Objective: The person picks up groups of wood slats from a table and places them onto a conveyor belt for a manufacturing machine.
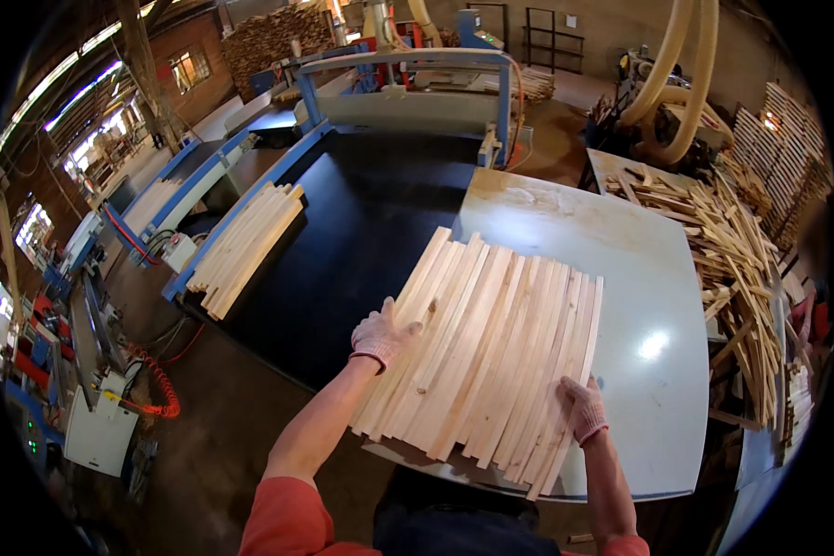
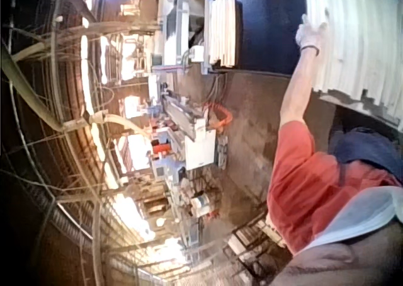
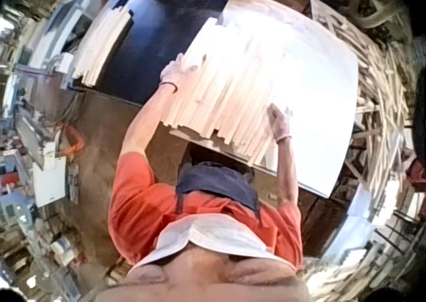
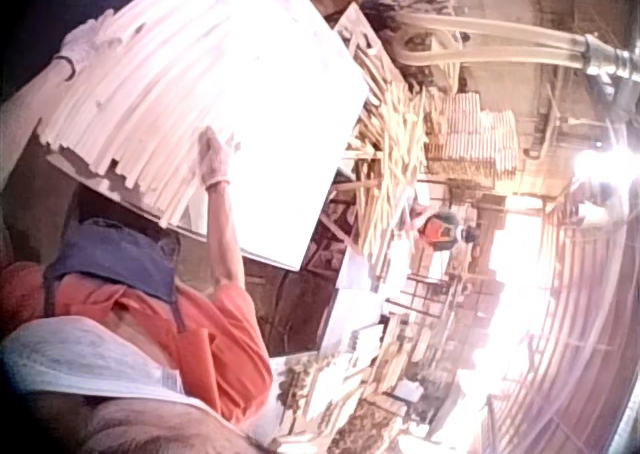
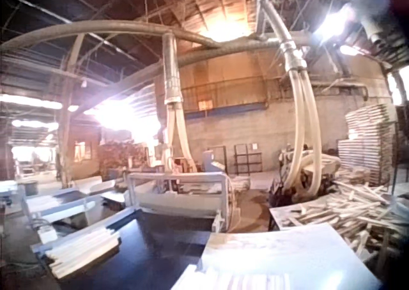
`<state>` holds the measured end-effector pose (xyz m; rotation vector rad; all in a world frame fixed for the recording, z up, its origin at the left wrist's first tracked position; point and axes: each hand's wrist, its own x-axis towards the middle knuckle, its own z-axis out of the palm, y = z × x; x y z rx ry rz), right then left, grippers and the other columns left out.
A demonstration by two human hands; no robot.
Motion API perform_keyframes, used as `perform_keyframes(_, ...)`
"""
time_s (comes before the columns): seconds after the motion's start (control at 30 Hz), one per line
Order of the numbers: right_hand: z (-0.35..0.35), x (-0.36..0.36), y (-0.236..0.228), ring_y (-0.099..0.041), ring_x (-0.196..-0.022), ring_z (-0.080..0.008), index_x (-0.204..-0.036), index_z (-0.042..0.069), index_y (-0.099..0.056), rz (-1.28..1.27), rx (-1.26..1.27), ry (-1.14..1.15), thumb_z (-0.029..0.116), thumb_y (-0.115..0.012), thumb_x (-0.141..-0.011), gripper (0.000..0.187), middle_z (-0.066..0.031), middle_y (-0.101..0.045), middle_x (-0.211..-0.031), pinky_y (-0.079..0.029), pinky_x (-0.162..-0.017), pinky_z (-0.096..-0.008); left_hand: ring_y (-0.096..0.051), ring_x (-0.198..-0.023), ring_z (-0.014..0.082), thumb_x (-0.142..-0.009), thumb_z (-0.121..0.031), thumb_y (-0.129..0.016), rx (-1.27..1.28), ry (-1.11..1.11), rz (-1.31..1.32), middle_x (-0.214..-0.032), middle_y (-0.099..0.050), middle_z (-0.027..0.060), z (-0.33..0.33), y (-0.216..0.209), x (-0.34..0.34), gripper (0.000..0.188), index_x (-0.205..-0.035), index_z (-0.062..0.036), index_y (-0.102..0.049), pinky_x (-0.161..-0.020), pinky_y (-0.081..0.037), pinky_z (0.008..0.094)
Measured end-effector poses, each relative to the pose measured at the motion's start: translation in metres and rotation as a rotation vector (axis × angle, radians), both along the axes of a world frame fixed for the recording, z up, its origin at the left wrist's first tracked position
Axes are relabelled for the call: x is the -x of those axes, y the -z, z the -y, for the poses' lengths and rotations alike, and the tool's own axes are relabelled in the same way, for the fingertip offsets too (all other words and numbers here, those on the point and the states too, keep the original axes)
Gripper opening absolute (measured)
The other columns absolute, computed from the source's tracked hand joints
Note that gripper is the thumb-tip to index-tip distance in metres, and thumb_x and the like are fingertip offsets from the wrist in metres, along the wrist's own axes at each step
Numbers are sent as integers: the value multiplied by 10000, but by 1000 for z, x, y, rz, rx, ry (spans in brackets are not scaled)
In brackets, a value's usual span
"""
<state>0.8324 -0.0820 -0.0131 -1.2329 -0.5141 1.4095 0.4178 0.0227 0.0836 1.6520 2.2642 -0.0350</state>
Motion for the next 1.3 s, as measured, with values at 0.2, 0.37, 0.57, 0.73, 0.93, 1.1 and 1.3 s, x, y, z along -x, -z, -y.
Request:
perform_keyframes(0.2,-78,115,-14,-698,-972,-242,-1396,36,-499,-58,14,-99,42,-763,-917,547,-120,-685,-1158,-617,-843,-389,-505,-1436,439,-931,-754,-569,-20,-100,-19,-1541,-520,284,-32,-2,88,1010,-1689,-131,-331,-1194,-382,539)
perform_keyframes(0.37,-135,235,-19,-702,-975,-237,-1403,25,-500,-14,4,-128,70,-759,-928,542,-129,-693,-1161,-622,-829,-389,-192,-1624,471,-998,-713,-484,-225,-50,-204,-1738,-232,313,-63,28,194,982,-1684,-37,-293,-1312,-112,594)
perform_keyframes(0.57,-187,369,-33,-694,-1010,-219,-1353,17,-547,118,-3,-169,109,-764,-938,477,-118,-693,-1188,-602,-863,-373,-119,-1649,441,-1007,-747,-419,-206,-69,-286,-1767,-199,262,-105,32,326,998,-1708,-59,-243,-1324,-16,583)
perform_keyframes(0.73,-227,439,-20,-732,-1038,-354,-1373,-2,-519,579,-3,-251,361,-734,-982,576,-232,-718,-1144,-590,-904,-445,-151,-1649,414,-1003,-753,-421,-240,-83,-275,-1767,-217,245,-143,37,407,987,-1703,-73,-275,-1324,-48,587)
perform_keyframes(0.93,-227,465,-86,-746,-1077,-465,-1336,-76,-547,1464,274,-665,682,-520,-1001,829,-322,-759,-1080,-572,-963,-514,-195,-1638,398,-1000,-715,-503,-211,-80,-295,-1764,-234,233,-141,36,432,967,-1695,-77,-290,-1325,-91,576)
perform_keyframes(1.1,-211,439,-78,-781,-1009,-393,-1371,-137,-509,1307,141,-601,619,-524,-1031,828,-291,-774,-1068,-604,-903,-486,-351,-1575,379,-1038,-678,-495,-230,15,-383,-1670,-428,229,-145,30,418,845,-1588,-36,-483,-1309,-241,521)
perform_keyframes(1.3,-150,399,38,-707,-969,-354,-1205,49,-679,823,-387,-510,392,-653,-1006,397,-191,-741,-1069,-569,-862,-462,-568,-1225,347,-1106,-433,-519,-928,295,-16,-1307,-641,191,-142,76,399,469,-1329,-33,-620,-1040,-469,457)
